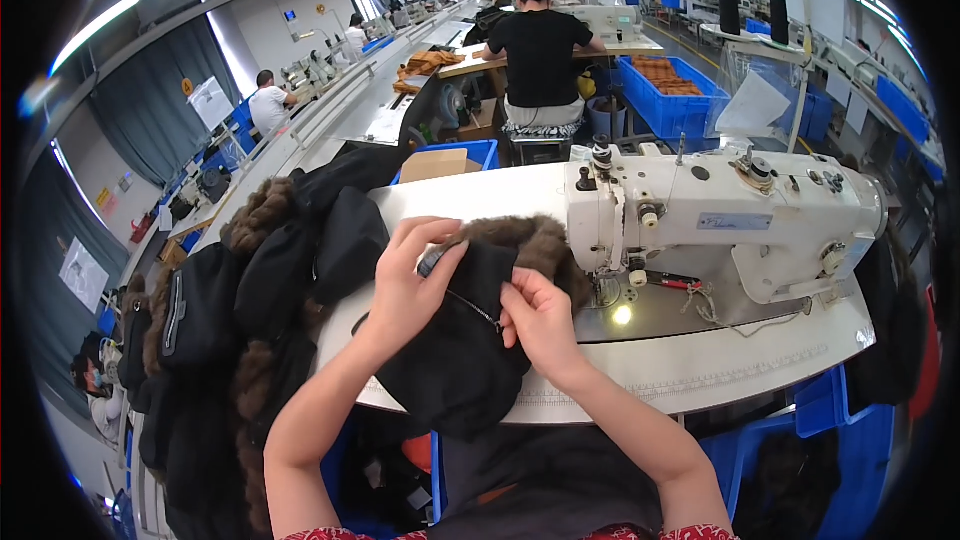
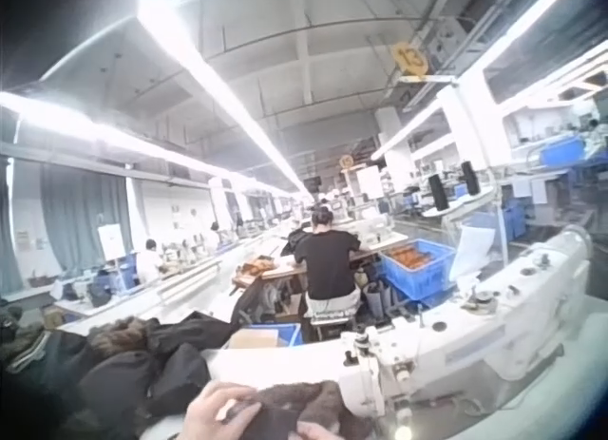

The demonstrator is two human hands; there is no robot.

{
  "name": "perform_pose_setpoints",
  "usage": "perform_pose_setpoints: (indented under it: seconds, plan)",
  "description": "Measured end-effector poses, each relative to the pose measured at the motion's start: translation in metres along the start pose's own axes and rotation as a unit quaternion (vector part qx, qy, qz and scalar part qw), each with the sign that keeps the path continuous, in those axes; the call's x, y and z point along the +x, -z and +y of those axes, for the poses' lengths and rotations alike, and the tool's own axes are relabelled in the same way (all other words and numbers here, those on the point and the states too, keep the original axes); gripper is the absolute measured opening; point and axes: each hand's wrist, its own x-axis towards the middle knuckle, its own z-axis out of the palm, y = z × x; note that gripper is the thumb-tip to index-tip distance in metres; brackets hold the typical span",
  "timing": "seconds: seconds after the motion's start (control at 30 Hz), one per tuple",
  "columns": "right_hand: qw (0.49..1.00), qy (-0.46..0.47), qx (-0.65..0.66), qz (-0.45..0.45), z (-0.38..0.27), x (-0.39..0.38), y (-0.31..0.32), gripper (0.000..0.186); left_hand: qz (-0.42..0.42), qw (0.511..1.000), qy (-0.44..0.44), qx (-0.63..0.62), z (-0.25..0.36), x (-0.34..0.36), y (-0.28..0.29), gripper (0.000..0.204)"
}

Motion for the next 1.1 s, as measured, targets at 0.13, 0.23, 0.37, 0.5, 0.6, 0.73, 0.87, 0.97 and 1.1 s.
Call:
perform_pose_setpoints:
  seconds: [0.13, 0.23, 0.37, 0.5, 0.6, 0.73, 0.87, 0.97, 1.1]
  plan:
    - [0.998, 0.052, -0.032, -0.03, -0.005, -0.001, 0.002, 0.021, 0.013, 0.999, -0.027, 0.03, 0.009, -0.028, 0.009, 0.026]
    - [0.996, 0.077, -0.034, -0.035, -0.002, 0.004, 0.002, 0.022, -0.025, 0.999, 0.048, -0.004, 0.021, -0.023, -0.006, 0.027]
    - [0.993, 0.091, -0.046, -0.052, 0.001, 0.01, 0.009, 0.025, -0.046, 0.982, 0.155, -0.101, 0.009, -0.026, -0.01, 0.025]
    - [0.991, 0.076, -0.012, -0.108, -0.016, 0.007, 0.009, 0.026, -0.026, 0.968, 0.197, -0.154, 0.007, -0.033, -0.009, 0.02]
    - [0.991, 0.061, 0.024, -0.116, -0.025, 0.009, 0.008, 0.024, -0.005, 0.974, 0.173, -0.147, 0.01, -0.034, -0.009, 0.017]
    - [0.992, 0.017, 0.008, -0.128, -0.021, 0.017, 0.008, 0.02, -0.017, 0.983, 0.147, -0.106, 0.015, -0.037, -0.006, 0.017]
    - [0.988, 0.104, -0.043, -0.107, -0.02, 0.02, 0.001, 0.013, 0.007, 0.992, 0.089, -0.091, 0.008, -0.035, -0.004, 0.017]
    - [0.976, 0.158, -0.136, -0.063, -0.021, 0.022, 0.002, 0.01, 0.035, 0.988, 0.121, -0.095, 0.007, -0.035, -0.004, 0.022]
    - [0.881, 0.35, -0.317, -0.01, -0.012, 0.028, 0.003, 0.016, 0.045, 0.996, 0.075, -0.001, 0.015, -0.031, -0.006, 0.03]
